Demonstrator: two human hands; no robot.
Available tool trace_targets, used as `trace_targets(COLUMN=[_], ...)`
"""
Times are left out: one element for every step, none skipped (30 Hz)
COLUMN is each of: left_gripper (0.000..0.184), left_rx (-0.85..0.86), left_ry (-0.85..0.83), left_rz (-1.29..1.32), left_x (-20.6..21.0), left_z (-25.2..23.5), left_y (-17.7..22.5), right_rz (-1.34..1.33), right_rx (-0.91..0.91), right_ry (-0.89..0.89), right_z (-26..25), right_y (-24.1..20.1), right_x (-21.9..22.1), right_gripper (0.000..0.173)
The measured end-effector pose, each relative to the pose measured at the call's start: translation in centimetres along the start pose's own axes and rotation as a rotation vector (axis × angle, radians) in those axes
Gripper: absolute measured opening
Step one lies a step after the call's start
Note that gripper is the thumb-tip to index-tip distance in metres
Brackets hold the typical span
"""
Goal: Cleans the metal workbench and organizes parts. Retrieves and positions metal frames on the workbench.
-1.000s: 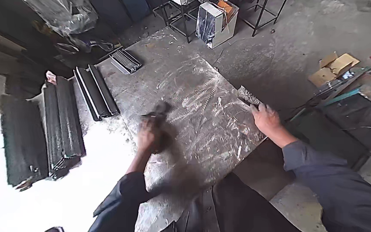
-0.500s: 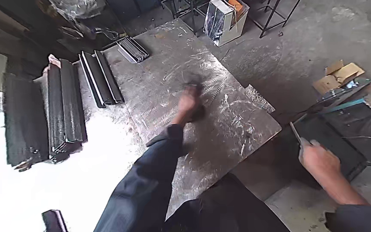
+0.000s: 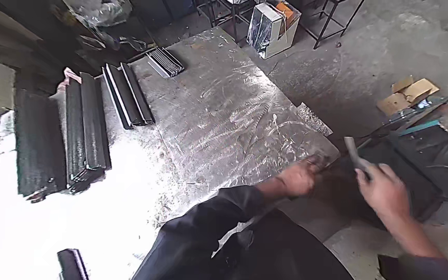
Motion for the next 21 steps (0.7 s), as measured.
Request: trace_targets(left_gripper=[0.049,0.049,0.048,0.045,0.042,0.039,0.039,0.042,0.046,0.049,0.053,0.056,0.057,0.057,0.056,0.055,0.054,0.053,0.052,0.052,0.051], left_rx=[-0.118,-0.243,-0.377,-0.522,-0.679,-0.85,-1.037,-1.231,-1.424,-1.578,-1.687,-1.752,-1.783,-1.793,-1.795,-1.808,-1.831,-1.855,-1.874,-1.885,-1.887], left_ry=[-0.007,0.016,0.07,0.153,0.239,0.323,0.389,0.425,0.429,0.449,0.479,0.514,0.537,0.552,0.571,0.589,0.613,0.644,0.672,0.691,0.703], left_rz=[-0.001,-0.008,-0.036,-0.088,-0.137,-0.169,-0.193,-0.196,-0.173,-0.156,-0.154,-0.17,-0.185,-0.195,-0.202,-0.205,-0.2,-0.198,-0.192,-0.188,-0.187], left_x=[-0.8,-1.3,-1.6,-2.3,-3.3,-4.3,-5.0,-5.2,-5.0,-4.5,-3.5,-2.3,-1.2,-0.2,0.6,1.0,1.1,1.0,0.8,0.8,0.9], left_z=[2.0,4.7,8.0,11.8,16.0,20.6,25.6,30.7,35.8,40.4,44.5,47.8,50.0,51.3,51.9,52.1,51.9,51.6,51.2,50.9,50.8], left_y=[-2.2,-4.4,-6.5,-8.4,-10.1,-11.5,-12.8,-13.7,-14.0,-13.9,-13.9,-13.9,-13.7,-13.3,-13.1,-12.9,-12.9,-13.0,-13.1,-13.1,-13.1], right_rz=[0.038,0.081,0.116,0.129,0.135,0.132,0.132,0.15,0.19,0.209,0.208,0.195,0.158,0.123,0.094,0.046,-0.004,-0.028,-0.025,-0.007,0.028], right_rx=[-0.106,-0.236,-0.39,-0.563,-0.719,-0.828,-0.861,-0.809,-0.694,-0.576,-0.459,-0.348,-0.249,-0.176,-0.142,-0.151,-0.199,-0.292,-0.425,-0.584,-0.763], right_ry=[-0.02,-0.037,-0.053,-0.048,-0.032,-0.039,-0.106,-0.225,-0.349,-0.372,-0.329,-0.262,-0.217,-0.202,-0.207,-0.25,-0.316,-0.384,-0.445,-0.505,-0.544], right_z=[-0.8,-1.3,-1.6,-1.8,-2.1,-2.8,-4.1,-6.4,-9.5,-13.4,-17.7,-21.7,-24.9,-27.0,-28.0,-27.7,-26.7,-25.0,-22.8,-20.2,-17.5], right_y=[-2.5,-5.0,-7.2,-9.1,-10.9,-12.6,-14.2,-15.6,-16.8,-17.8,-18.5,-19.3,-20.3,-21.9,-24.1,-27.2,-30.5,-33.9,-37.3,-40.5,-43.4], right_x=[1.2,2.8,4.8,6.9,8.7,9.9,10.7,11.0,11.3,11.8,12.1,12.2,12.1,11.8,11.3,10.5,10.1,10.1,10.4,10.9,11.9], right_gripper=[0.034,0.033,0.034,0.038,0.041,0.042,0.043,0.044,0.047,0.047,0.046,0.043,0.039,0.036,0.034,0.033,0.034,0.034,0.033,0.035,0.038])
Point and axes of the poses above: each hand's wrist, its own z-axis away from the middle knuckle, its own x-axis out of the palm, y = z × x, the point moved 4 cm from there along -z, towards the middle knuckle, and after that the axes turned 6 degrees about -y, right-handed, at the moved point
